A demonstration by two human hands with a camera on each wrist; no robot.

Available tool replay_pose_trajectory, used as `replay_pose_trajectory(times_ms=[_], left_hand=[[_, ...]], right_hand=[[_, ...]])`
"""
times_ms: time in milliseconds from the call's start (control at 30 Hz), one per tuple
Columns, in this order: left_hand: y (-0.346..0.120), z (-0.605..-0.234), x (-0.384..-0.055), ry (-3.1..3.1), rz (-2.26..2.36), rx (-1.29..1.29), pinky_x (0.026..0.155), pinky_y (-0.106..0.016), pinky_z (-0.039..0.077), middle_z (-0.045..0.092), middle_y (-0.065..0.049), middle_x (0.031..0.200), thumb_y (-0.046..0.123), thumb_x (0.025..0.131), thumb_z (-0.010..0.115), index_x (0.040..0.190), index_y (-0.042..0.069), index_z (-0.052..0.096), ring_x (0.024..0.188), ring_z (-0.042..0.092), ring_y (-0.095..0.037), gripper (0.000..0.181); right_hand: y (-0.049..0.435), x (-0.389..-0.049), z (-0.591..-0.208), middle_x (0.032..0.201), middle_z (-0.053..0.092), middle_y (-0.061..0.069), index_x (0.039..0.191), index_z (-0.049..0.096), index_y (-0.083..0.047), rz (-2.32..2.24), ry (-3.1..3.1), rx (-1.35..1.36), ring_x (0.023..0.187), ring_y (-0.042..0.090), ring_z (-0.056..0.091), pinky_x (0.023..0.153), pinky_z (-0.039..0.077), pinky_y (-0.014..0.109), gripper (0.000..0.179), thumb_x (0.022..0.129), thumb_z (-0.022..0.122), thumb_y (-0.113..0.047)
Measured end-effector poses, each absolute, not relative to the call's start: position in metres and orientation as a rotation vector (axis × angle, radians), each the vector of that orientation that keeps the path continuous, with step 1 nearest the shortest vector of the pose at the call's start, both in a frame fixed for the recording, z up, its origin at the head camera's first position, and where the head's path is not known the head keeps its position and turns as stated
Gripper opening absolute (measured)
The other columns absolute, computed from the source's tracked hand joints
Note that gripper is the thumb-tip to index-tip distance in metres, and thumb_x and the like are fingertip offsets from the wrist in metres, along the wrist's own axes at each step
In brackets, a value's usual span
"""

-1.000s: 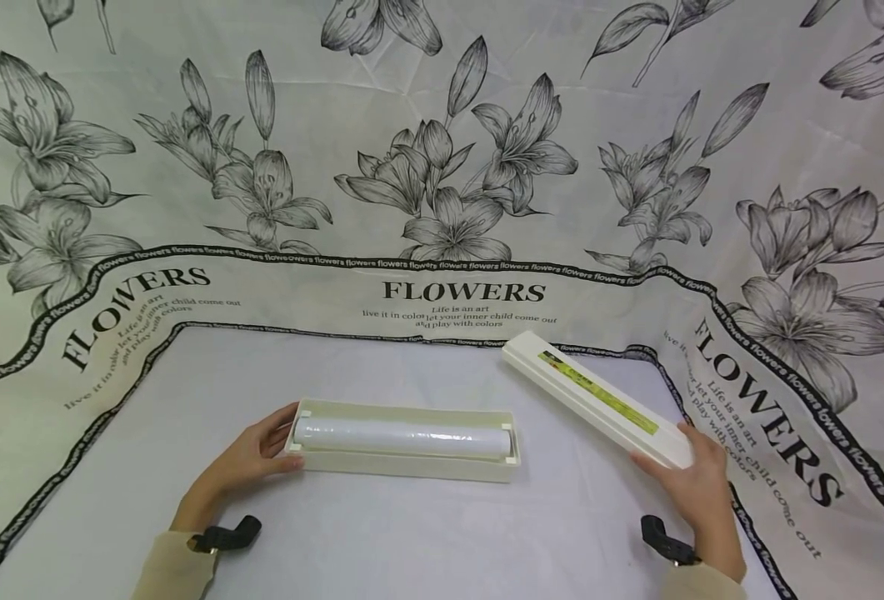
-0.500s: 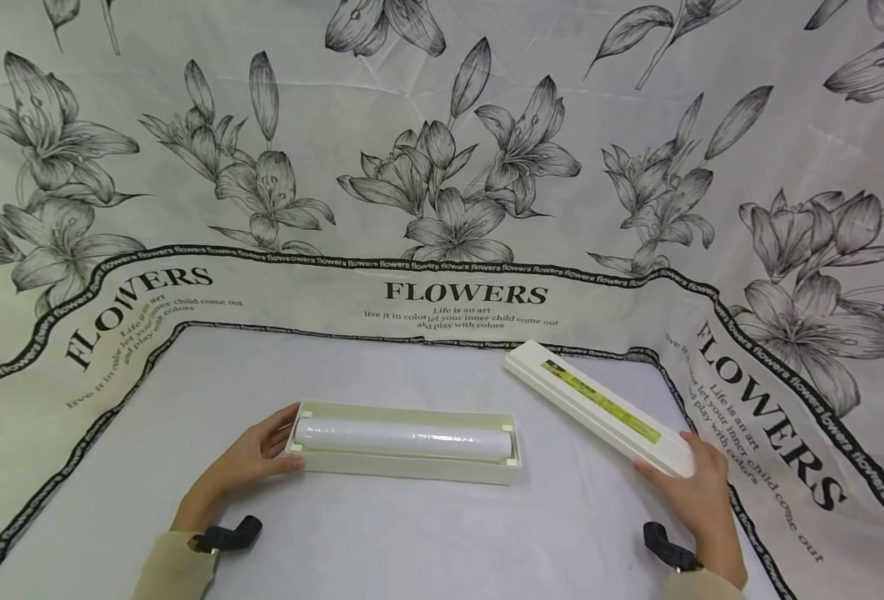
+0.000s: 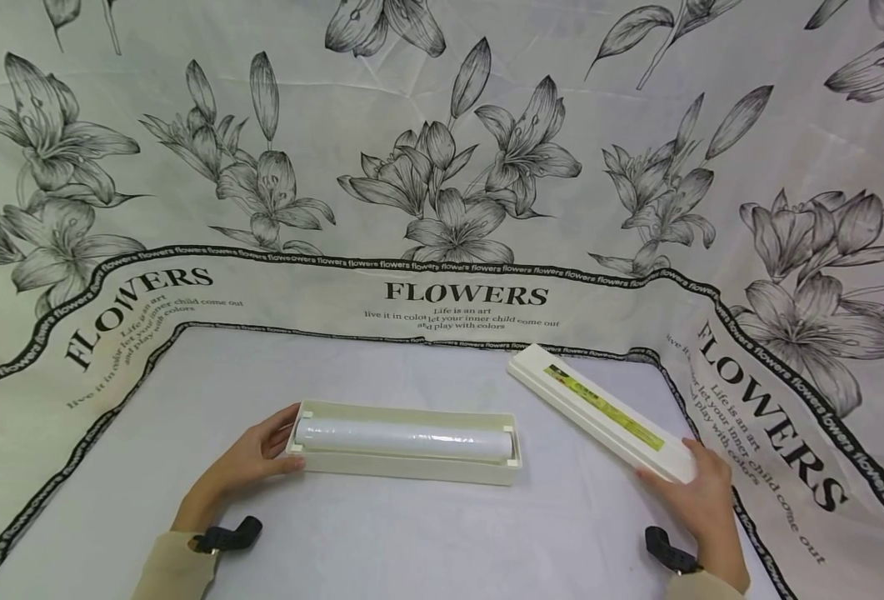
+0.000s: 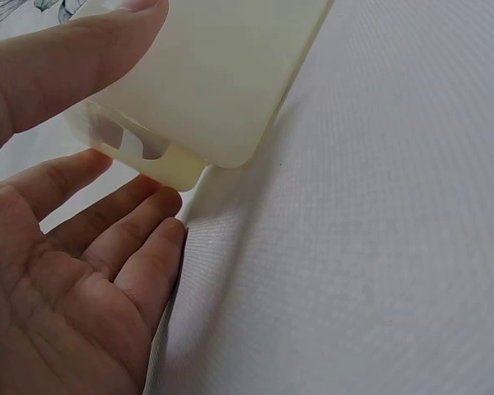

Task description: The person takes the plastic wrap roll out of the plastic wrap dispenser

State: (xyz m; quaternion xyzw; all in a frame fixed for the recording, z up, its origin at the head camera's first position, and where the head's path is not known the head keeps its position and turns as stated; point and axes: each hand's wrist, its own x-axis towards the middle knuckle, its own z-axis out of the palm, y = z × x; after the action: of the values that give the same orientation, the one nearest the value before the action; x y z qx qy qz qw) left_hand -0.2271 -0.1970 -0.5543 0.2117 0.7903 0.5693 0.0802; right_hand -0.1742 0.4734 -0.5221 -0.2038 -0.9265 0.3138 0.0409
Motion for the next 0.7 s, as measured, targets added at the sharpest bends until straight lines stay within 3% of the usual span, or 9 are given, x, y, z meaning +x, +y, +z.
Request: replay_pose_trajectory(times_ms=[300, 700], left_hand=[[-0.1975, -0.5548, -0.2273, 2.366, 1.7, 0.634, 0.114, -0.044, 0.041, 0.035, -0.034, 0.159, 0.014, 0.087, 0.084, 0.159, -0.008, 0.025, 0.145, 0.04, -0.05, 0.096], [-0.1971, -0.5542, -0.2272, 2.383, 1.676, 0.632, 0.114, -0.044, 0.041, 0.035, -0.033, 0.159, 0.016, 0.087, 0.083, 0.159, -0.008, 0.025, 0.145, 0.041, -0.05, 0.096]], right_hand=[[0.4707, -0.1748, -0.5235, 0.161, 0.004, 0.043, 0.162, 0.008, 0.003, 0.924, -2.867, -0.674, 0.142, 0.062, 0.019, 0.114, 0.022, 0.079, 0.121, 0.083, 0.083, -0.048], [0.4722, -0.177, -0.5288, 0.154, 0.014, 0.047, 0.159, 0.013, 0.009, 0.879, -2.879, -0.607, 0.136, 0.061, 0.025, 0.11, 0.028, 0.078, 0.119, 0.081, 0.085, -0.043]])
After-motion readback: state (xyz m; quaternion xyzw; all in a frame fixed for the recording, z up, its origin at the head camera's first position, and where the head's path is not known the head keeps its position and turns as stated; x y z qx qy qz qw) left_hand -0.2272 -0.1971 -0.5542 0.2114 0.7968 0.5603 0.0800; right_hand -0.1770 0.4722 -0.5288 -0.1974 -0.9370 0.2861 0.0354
